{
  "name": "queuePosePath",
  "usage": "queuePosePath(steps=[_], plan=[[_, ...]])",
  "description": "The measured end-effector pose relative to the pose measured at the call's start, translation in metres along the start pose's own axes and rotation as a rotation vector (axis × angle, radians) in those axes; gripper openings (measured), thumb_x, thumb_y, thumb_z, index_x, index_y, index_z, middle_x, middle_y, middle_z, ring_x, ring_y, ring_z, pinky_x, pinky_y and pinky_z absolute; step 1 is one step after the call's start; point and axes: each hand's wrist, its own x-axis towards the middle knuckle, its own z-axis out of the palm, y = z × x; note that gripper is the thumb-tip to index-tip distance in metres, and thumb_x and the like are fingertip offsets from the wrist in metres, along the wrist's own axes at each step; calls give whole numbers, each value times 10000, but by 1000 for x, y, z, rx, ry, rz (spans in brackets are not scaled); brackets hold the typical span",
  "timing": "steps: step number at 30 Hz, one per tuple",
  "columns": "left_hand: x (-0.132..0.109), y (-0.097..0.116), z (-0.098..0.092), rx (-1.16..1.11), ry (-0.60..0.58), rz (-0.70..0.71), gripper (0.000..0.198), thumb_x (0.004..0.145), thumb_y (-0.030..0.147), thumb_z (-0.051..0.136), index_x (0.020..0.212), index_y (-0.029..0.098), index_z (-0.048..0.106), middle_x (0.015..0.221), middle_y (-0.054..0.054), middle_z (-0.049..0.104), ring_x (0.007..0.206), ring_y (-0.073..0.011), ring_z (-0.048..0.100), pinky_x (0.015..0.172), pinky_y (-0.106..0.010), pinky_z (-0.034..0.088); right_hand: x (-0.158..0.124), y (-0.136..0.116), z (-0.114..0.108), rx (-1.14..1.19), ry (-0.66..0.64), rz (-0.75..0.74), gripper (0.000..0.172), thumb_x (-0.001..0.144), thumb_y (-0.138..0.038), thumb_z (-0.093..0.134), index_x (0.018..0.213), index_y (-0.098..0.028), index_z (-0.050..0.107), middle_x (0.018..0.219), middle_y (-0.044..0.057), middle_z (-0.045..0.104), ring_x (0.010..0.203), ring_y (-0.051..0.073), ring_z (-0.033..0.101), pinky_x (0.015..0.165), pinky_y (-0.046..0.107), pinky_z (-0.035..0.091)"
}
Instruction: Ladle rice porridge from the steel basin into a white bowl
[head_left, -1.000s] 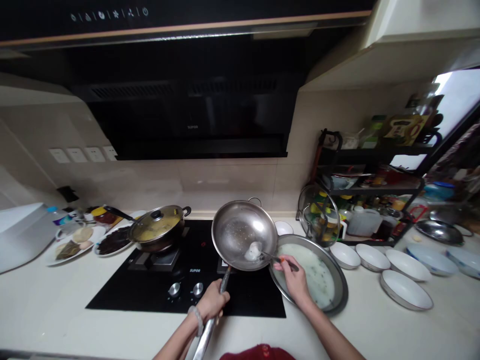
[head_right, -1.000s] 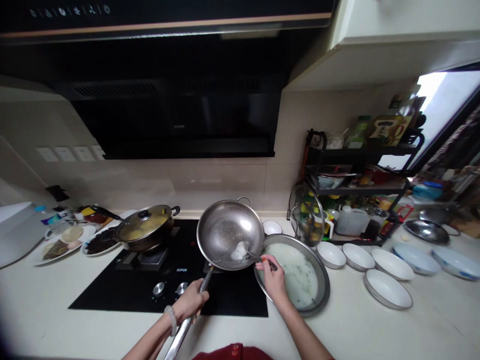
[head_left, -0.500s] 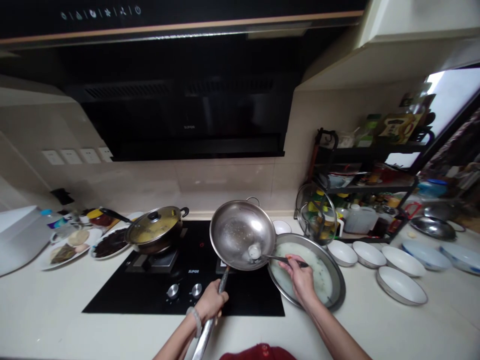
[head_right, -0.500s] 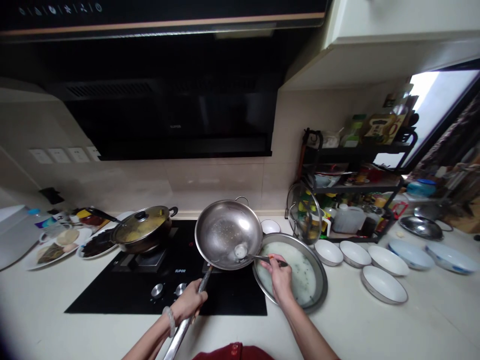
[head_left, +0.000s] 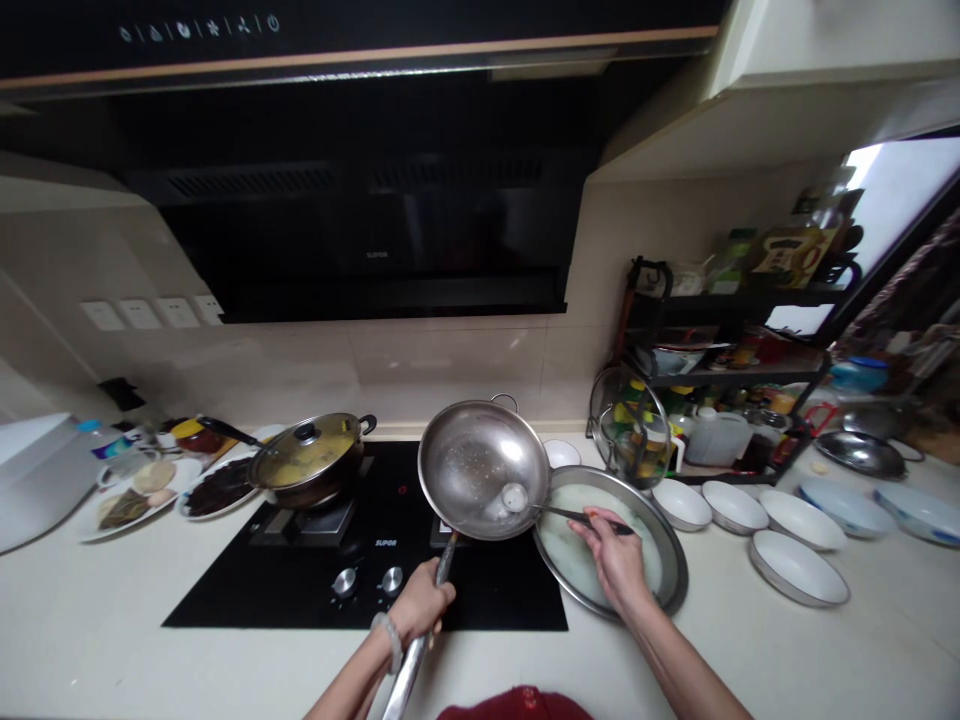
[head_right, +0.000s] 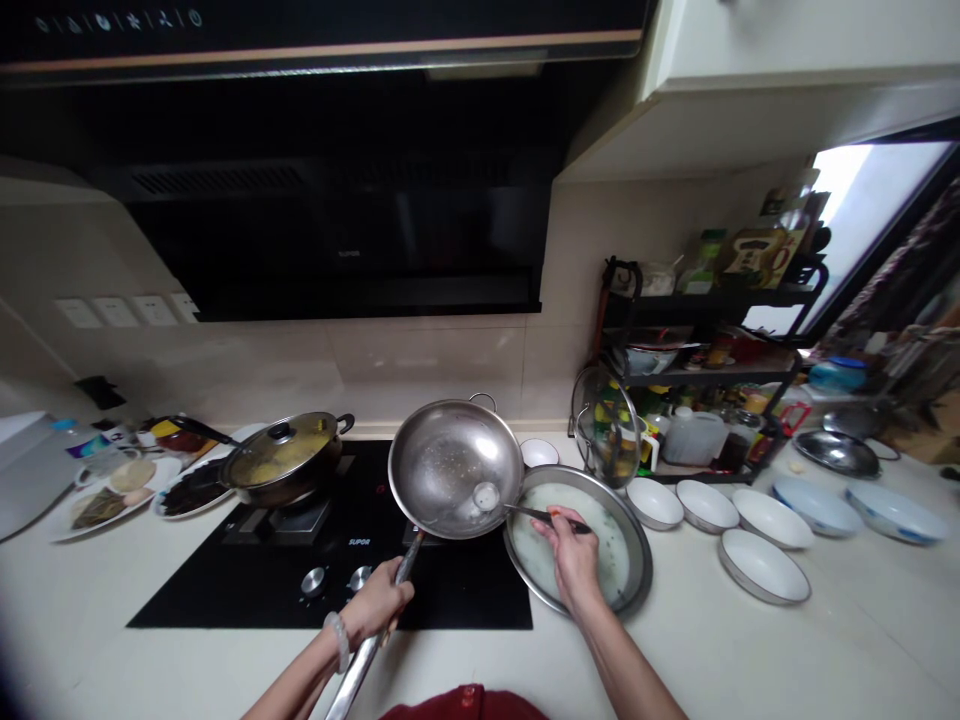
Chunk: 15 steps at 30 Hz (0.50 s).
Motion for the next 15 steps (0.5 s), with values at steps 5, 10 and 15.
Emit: queuePosePath(steps=[5, 10, 15], plan=[[-2, 2, 0, -6, -4, -23, 148, 701, 111, 458, 757, 215, 368, 423, 99, 371, 295, -92, 377, 295, -195, 307, 2, -26, -13, 29, 63, -43, 318, 436, -296, 832, 621, -141, 625, 729, 5, 644, 587, 216, 659, 686, 353, 572], [0, -2, 0, -6, -1, -9, 158, 694, 127, 485, 749, 213, 365, 430, 95, 381, 298, -87, 384, 306, -186, 304, 9, -46, -43, -36, 138, -109, 310, 477, -286, 814, 672, -140, 623, 762, 25, 656, 599, 230, 665, 727, 398, 561], [2, -5, 0, -14, -1, 0, 162, 690, 139, 493, 750, 215, 363, 432, 93, 381, 298, -91, 379, 309, -195, 308, 15, -48, -77, -259, 159, -163, 346, 523, -388, 762, 746, -165, 620, 695, 53, 665, 614, 257, 665, 712, 415, 548]])
